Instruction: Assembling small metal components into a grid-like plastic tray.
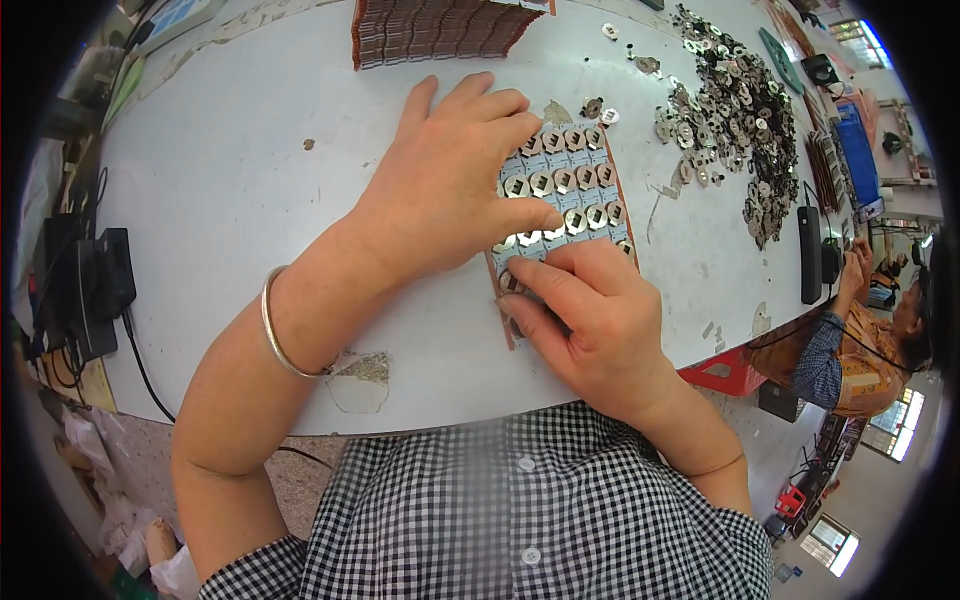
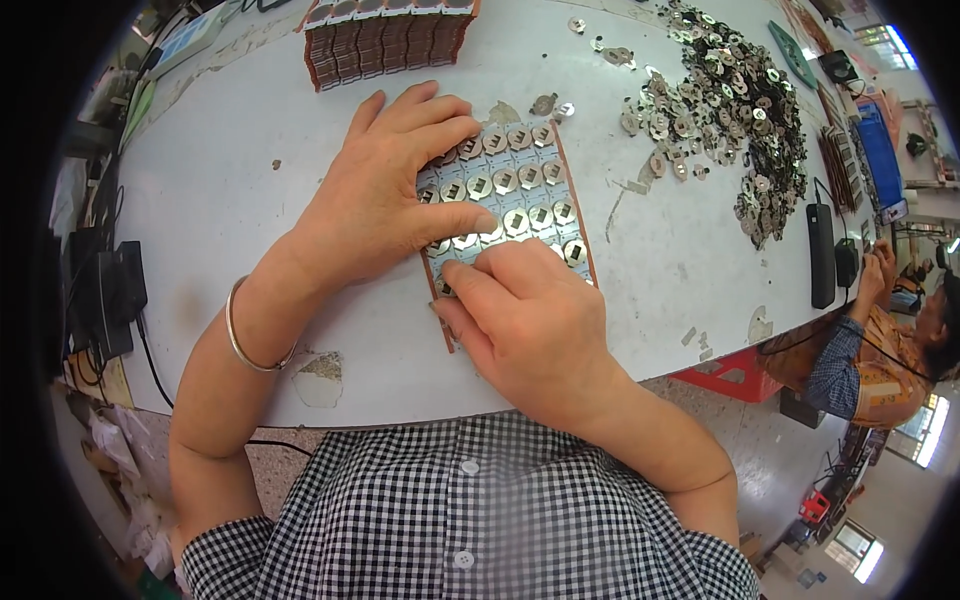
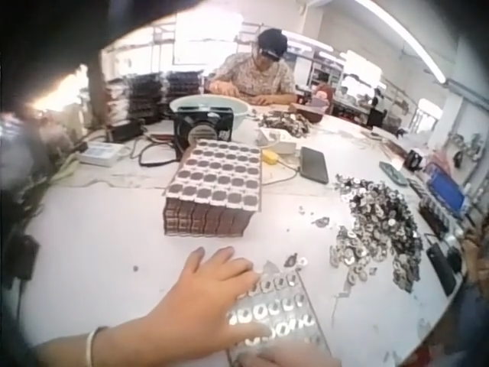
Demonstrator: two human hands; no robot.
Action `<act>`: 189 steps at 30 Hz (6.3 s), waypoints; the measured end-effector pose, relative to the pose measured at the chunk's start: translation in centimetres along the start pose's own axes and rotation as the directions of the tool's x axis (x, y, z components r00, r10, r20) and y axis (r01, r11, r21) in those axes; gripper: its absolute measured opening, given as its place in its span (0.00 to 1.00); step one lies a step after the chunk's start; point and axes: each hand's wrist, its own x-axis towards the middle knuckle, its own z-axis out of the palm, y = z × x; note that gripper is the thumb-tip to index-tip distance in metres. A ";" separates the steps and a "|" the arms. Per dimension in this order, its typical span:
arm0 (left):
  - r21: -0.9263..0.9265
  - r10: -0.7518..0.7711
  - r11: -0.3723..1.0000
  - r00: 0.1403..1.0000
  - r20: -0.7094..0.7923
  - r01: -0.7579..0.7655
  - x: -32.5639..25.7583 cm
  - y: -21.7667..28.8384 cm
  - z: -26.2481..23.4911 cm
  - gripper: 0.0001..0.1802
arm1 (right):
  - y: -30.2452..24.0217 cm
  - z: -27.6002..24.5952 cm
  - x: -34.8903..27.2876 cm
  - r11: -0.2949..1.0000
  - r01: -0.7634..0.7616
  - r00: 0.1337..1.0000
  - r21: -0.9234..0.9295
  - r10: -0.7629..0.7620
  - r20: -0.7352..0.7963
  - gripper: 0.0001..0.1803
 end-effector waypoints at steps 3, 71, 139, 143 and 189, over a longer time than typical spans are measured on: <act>0.010 -0.003 1.000 1.000 0.023 0.003 0.1 0.2 -0.2 0.39 | 0.2 0.1 0.0 0.999 0.039 0.999 -0.038 -0.039 0.001 0.16; 0.158 0.040 0.986 0.998 0.057 -0.049 0.1 1.7 0.7 0.44 | 2.5 -4.5 -1.4 0.859 -0.390 0.914 0.331 0.319 0.249 0.06; 0.173 0.058 0.983 0.998 0.014 -0.060 0.0 1.6 1.2 0.41 | 3.5 -8.1 -0.2 0.548 -0.562 0.823 0.620 0.443 0.355 0.08; 0.169 0.070 0.983 0.998 -0.005 -0.068 0.1 1.6 1.3 0.40 | 2.4 -6.6 -0.6 0.916 -0.246 0.943 0.317 0.151 0.297 0.10; 0.195 0.063 0.979 0.998 0.014 -0.064 0.0 2.2 0.8 0.39 | 3.7 -3.5 -1.2 0.990 -0.002 0.999 0.141 0.009 -0.052 0.13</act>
